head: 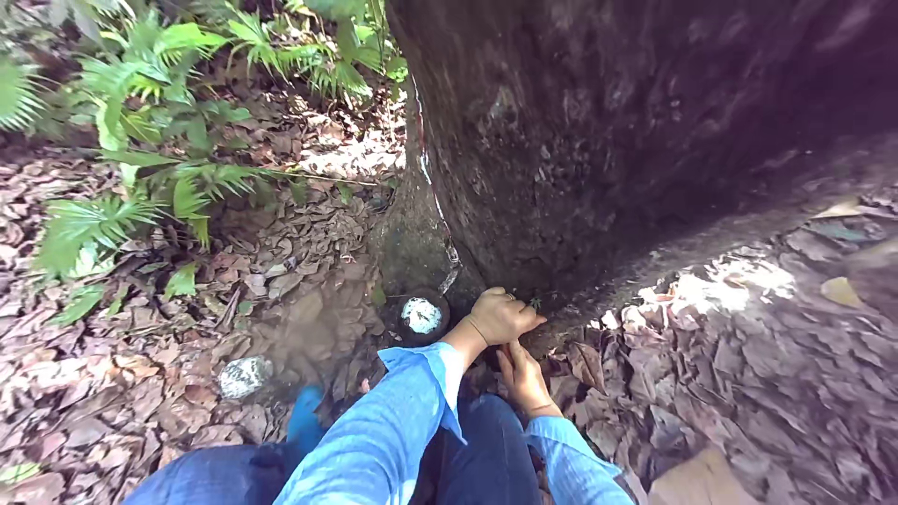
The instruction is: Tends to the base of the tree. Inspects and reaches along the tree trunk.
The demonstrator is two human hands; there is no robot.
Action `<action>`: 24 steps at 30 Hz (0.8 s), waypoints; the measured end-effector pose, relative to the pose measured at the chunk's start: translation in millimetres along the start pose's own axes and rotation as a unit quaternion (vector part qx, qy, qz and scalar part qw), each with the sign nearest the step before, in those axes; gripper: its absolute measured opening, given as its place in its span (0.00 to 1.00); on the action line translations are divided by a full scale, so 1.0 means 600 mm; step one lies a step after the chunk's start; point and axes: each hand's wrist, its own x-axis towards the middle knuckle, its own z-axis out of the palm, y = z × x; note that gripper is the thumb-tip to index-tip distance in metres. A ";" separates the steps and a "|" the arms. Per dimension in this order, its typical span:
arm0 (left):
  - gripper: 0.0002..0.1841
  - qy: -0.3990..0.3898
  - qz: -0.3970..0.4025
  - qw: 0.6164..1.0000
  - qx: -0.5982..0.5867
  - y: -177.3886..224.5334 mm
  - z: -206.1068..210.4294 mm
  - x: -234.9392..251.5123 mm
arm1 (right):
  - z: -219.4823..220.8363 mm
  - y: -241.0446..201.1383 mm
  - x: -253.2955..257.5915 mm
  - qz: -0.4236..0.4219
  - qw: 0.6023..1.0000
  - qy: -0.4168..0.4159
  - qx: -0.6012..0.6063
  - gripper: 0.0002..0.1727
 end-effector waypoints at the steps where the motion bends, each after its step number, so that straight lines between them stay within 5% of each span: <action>1: 0.21 -0.037 -0.001 0.999 -0.007 -0.002 -0.010 0.000 | 0.005 -0.010 -0.001 0.018 1.000 -0.009 0.015 0.25; 5: 0.18 -0.207 -0.013 0.976 -0.059 0.012 -0.069 0.015 | 0.014 -0.028 -0.006 0.019 0.998 0.012 -0.051 0.18; 9: 0.14 -0.228 0.078 0.963 -0.122 0.058 -0.143 0.088 | -0.001 -0.043 -0.015 0.042 0.997 -0.028 -0.051 0.13; 13: 0.11 -0.422 0.117 0.883 -0.172 0.143 -0.252 0.157 | -0.038 -0.136 0.010 0.257 0.937 -0.236 0.007 0.34; 16: 0.10 -0.513 0.120 0.821 -0.222 0.160 -0.329 0.128 | -0.101 -0.296 0.077 0.436 0.849 -0.280 0.102 0.29; 18: 0.08 -0.505 0.080 0.813 -0.279 0.143 -0.369 0.088 | -0.076 -0.272 0.030 0.336 0.918 -0.195 0.086 0.25; 20: 0.08 -0.495 0.034 0.814 -0.302 0.119 -0.379 0.055 | -0.013 -0.175 -0.033 0.099 0.993 -0.069 0.010 0.26; 22: 0.06 -0.473 0.049 0.846 -0.243 0.109 -0.374 0.048 | -0.017 -0.162 -0.043 0.010 0.992 -0.125 0.009 0.20; 24: 0.06 -0.469 0.049 0.851 -0.233 0.105 -0.375 0.059 | -0.046 -0.213 -0.034 0.068 0.952 -0.295 0.050 0.21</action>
